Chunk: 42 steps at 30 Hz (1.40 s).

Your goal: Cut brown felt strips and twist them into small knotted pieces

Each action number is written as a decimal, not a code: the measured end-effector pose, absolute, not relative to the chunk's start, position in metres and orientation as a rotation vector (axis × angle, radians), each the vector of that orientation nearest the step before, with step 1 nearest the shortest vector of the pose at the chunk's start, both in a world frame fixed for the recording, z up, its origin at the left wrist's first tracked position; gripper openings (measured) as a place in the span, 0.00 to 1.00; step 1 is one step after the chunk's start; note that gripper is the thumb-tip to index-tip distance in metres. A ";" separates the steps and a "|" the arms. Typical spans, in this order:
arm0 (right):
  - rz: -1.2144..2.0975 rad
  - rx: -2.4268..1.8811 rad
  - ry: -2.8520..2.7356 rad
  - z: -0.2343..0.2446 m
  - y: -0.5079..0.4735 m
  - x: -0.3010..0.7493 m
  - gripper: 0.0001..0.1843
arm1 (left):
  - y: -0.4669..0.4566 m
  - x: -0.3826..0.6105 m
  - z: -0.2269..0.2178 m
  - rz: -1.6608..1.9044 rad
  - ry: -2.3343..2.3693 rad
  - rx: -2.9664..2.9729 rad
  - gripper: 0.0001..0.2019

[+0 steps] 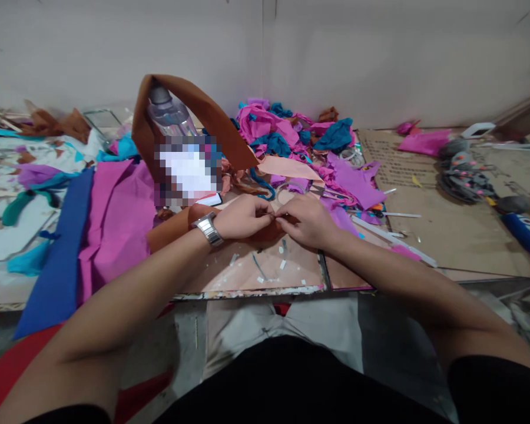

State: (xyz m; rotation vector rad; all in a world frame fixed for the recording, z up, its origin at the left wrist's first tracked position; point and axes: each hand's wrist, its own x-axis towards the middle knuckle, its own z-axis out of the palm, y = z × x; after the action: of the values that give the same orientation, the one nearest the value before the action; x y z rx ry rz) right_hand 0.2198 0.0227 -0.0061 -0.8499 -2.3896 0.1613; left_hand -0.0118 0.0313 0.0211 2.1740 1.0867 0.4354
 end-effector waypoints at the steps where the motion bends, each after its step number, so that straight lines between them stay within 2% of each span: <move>1: 0.155 -0.841 -2.389 -0.006 0.023 0.220 0.07 | 0.032 -0.012 0.021 0.435 1.080 2.167 0.12; 12: 0.153 -0.849 -2.396 -0.004 0.022 0.219 0.09 | 0.032 -0.011 0.023 0.425 1.049 2.093 0.16; 20: 0.183 -0.848 -2.378 -0.004 0.022 0.220 0.08 | 0.031 -0.011 0.023 0.434 1.092 2.081 0.16; 26: 0.184 -0.858 -2.377 -0.005 0.022 0.220 0.08 | 0.032 -0.011 0.021 0.446 1.073 2.073 0.20; 42: 0.188 -0.904 -2.363 -0.006 0.022 0.218 0.06 | 0.031 -0.010 0.023 0.447 1.118 2.124 0.18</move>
State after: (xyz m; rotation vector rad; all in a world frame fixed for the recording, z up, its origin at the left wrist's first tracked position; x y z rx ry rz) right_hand 0.2183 0.0216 -0.0060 -0.9039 -2.3633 0.1883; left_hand -0.0105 0.0306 0.0231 2.1241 1.1182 0.4474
